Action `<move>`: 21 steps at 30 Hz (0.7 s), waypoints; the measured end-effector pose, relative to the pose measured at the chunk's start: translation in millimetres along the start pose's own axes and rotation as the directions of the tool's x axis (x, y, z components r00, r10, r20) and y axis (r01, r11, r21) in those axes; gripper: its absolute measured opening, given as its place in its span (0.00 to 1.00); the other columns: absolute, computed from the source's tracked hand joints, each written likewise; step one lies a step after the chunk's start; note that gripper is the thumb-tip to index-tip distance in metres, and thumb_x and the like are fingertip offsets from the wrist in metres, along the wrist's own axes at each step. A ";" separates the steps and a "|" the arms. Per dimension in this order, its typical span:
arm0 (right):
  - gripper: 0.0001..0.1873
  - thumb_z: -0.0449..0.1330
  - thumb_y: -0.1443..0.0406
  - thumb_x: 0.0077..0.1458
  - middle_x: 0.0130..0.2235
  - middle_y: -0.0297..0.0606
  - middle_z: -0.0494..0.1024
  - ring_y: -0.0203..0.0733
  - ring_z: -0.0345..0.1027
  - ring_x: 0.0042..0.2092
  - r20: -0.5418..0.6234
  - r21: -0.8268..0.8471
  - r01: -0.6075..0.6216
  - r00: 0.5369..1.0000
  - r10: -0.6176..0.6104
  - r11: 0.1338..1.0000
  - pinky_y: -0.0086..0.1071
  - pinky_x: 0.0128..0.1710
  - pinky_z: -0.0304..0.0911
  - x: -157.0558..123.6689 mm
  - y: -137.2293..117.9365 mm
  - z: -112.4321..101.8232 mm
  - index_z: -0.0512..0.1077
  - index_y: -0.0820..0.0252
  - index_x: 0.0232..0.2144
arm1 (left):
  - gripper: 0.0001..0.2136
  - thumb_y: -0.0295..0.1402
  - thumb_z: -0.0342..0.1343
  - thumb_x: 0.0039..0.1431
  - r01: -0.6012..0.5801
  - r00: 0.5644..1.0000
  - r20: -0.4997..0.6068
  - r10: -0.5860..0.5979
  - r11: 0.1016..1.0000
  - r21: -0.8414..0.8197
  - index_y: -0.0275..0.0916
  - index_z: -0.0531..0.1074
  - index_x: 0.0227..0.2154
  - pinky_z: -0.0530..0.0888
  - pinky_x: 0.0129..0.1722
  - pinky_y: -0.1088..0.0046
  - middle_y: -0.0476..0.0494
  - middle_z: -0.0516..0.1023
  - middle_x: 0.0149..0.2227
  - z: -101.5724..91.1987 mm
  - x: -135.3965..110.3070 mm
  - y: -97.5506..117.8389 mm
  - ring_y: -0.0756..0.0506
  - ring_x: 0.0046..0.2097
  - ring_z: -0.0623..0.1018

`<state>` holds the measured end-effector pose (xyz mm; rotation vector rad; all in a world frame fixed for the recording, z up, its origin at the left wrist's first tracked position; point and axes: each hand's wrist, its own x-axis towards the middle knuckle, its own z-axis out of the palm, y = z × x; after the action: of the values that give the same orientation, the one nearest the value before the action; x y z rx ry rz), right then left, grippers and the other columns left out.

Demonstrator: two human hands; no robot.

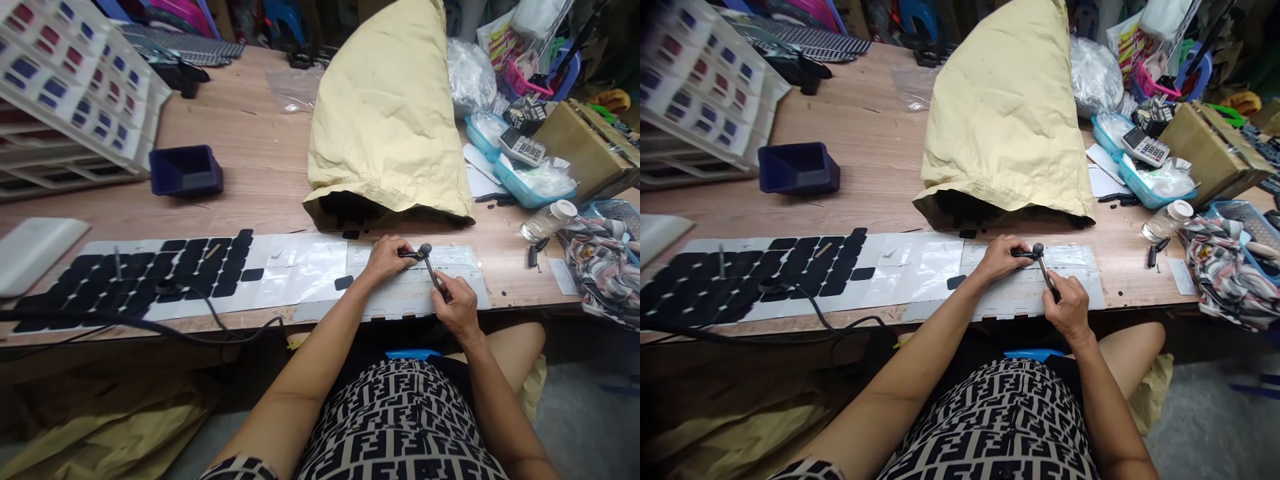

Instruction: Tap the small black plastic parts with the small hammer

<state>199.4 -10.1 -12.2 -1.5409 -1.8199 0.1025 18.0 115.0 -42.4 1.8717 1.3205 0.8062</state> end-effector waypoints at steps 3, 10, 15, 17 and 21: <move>0.19 0.60 0.65 0.57 0.29 0.37 0.77 0.42 0.67 0.30 -0.018 0.048 -0.102 0.995 0.103 0.994 0.36 0.34 0.69 4.8 8.9 -1.5 0.80 0.59 0.50 | 0.08 0.32 0.70 0.47 0.003 1.000 0.012 -0.003 1.000 0.010 0.41 0.80 0.31 0.68 0.46 0.64 0.48 0.81 0.36 0.3 0.7 0.0 0.42 0.42 0.74; 0.21 0.63 0.60 0.53 0.24 0.29 0.69 0.36 0.62 0.27 -0.012 0.381 -0.406 0.896 0.443 0.831 0.33 0.31 0.63 17.1 36.2 -3.5 0.79 0.62 0.48 | 0.08 0.35 0.68 0.51 -0.066 0.995 0.067 0.070 0.996 -0.066 0.40 0.79 0.33 0.68 0.48 0.63 0.46 0.79 0.37 -11.1 -10.4 12.0 0.41 0.44 0.74; 0.21 0.64 0.60 0.51 0.23 0.27 0.68 0.34 0.59 0.26 0.041 0.513 -0.449 0.864 0.501 0.732 0.31 0.29 0.60 16.5 39.7 -3.2 0.80 0.62 0.47 | 0.12 0.42 0.58 0.63 -0.049 0.852 0.430 0.299 0.863 -0.502 0.39 0.76 0.42 0.70 0.42 0.71 0.45 0.79 0.40 -8.4 -70.2 56.2 0.45 0.42 0.76; 0.21 0.65 0.60 0.50 0.23 0.27 0.68 0.34 0.60 0.26 0.038 0.533 -0.441 0.865 0.500 0.722 0.31 0.29 0.59 15.6 40.8 -2.2 0.80 0.62 0.47 | 0.12 0.42 0.57 0.65 -0.027 0.700 0.596 0.394 0.848 -0.529 0.39 0.75 0.43 0.70 0.41 0.72 0.46 0.79 0.39 9.8 -95.5 65.0 0.47 0.40 0.77; 0.21 0.65 0.61 0.51 0.24 0.27 0.68 0.34 0.60 0.26 0.038 0.544 -0.437 0.865 0.500 0.716 0.31 0.29 0.58 13.8 42.2 -1.1 0.80 0.61 0.47 | 0.13 0.40 0.59 0.63 -0.003 0.591 0.785 0.185 0.974 -0.227 0.40 0.76 0.46 0.71 0.45 0.69 0.44 0.81 0.43 62.7 -120.6 43.2 0.43 0.44 0.78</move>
<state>234.6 13.3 -25.9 -1.5089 -1.1227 0.7007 56.3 -22.0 -53.5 1.7917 0.5230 0.0500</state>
